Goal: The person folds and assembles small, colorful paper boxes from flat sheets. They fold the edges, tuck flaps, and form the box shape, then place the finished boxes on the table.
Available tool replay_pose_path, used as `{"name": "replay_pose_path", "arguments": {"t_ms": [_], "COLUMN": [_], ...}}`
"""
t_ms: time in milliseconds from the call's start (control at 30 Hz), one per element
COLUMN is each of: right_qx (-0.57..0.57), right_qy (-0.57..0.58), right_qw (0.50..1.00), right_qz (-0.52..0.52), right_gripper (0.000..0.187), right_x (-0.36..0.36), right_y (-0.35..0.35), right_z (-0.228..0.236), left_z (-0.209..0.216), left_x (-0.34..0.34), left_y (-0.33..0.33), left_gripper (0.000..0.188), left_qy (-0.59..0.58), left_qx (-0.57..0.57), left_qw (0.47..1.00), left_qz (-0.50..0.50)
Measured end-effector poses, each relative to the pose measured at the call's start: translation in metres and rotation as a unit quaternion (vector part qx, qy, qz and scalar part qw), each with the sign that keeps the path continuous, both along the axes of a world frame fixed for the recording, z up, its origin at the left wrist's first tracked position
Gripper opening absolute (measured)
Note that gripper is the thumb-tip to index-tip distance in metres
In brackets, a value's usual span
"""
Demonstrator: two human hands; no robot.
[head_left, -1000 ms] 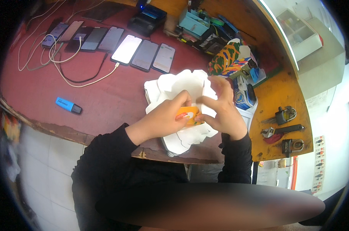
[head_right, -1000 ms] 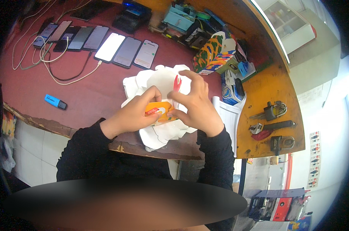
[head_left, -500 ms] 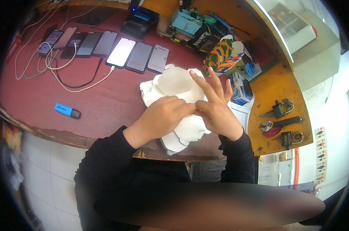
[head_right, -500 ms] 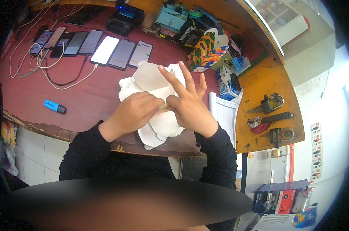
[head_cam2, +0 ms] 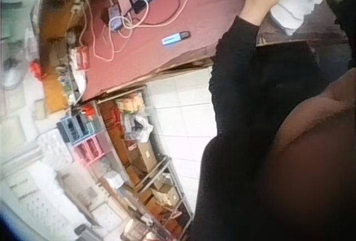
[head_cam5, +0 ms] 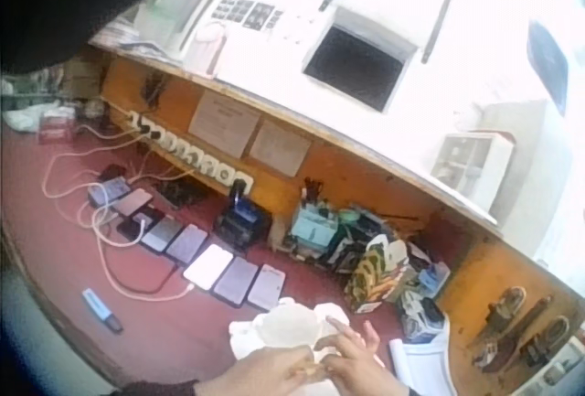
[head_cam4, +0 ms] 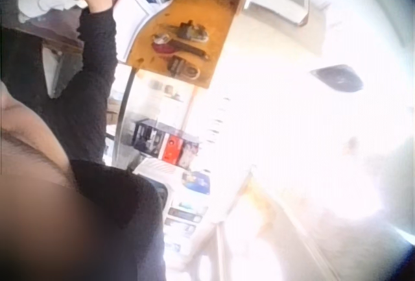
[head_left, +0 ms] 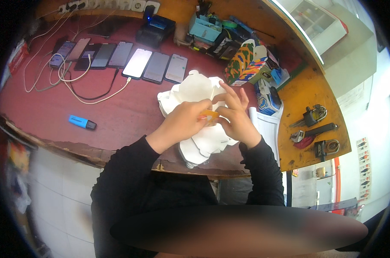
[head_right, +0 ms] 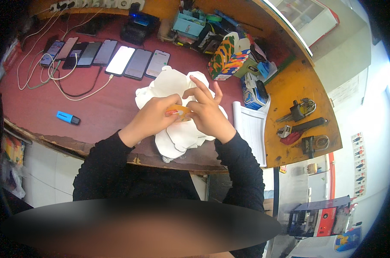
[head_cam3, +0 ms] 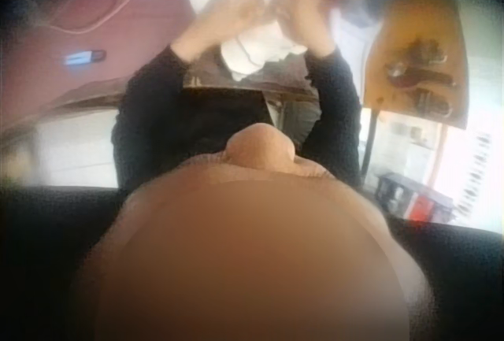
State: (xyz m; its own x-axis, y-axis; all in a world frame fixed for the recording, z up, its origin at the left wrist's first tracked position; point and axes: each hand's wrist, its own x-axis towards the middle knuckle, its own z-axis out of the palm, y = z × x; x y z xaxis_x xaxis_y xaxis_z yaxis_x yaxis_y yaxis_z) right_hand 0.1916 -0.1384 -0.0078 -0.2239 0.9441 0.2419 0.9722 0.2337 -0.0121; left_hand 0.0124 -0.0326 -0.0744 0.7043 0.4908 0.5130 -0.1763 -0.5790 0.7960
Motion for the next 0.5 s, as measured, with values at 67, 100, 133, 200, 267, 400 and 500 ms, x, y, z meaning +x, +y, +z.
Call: {"name": "replay_pose_path", "arguments": {"t_ms": [67,100,133,200,267,400,500], "right_qx": [0.010,0.003,0.004,0.015,0.055,-0.004,-0.016], "right_qy": [0.012,0.024,0.033,0.061,0.216,0.600,0.618], "right_qw": [0.999,0.999,0.999,0.998,0.975,0.799,0.780], "right_qz": [0.035,0.038,0.031,0.031,0.022,0.040,0.098], "right_gripper": [0.023,0.030,0.041,0.063,0.092,0.127,0.130], "right_x": [0.008,0.012,0.017,0.029,0.044,0.063,0.059], "right_y": [-0.007,-0.011,-0.015,-0.022,-0.024,-0.018,-0.015], "right_z": [0.002,0.002,0.002,-0.003,-0.012,-0.045,-0.066], "left_z": [0.003,0.005,0.006,0.010,0.013,0.012,0.002], "left_x": [0.002,0.003,0.005,0.007,0.007,0.004,0.002], "left_y": [-0.002,-0.003,-0.005,-0.007,-0.006,-0.013,-0.031], "left_gripper": [0.018,0.017,0.016,0.014,0.011,0.004,0.003], "left_qy": [0.027,0.045,0.039,0.032,0.059,0.066,0.079], "left_qx": [-0.005,-0.007,0.002,0.020,0.045,0.260,0.450], "left_qw": [1.000,0.999,0.999,0.999,0.997,0.962,0.889], "left_qz": [-0.013,-0.021,-0.012,-0.004,-0.019,-0.045,0.017]}}
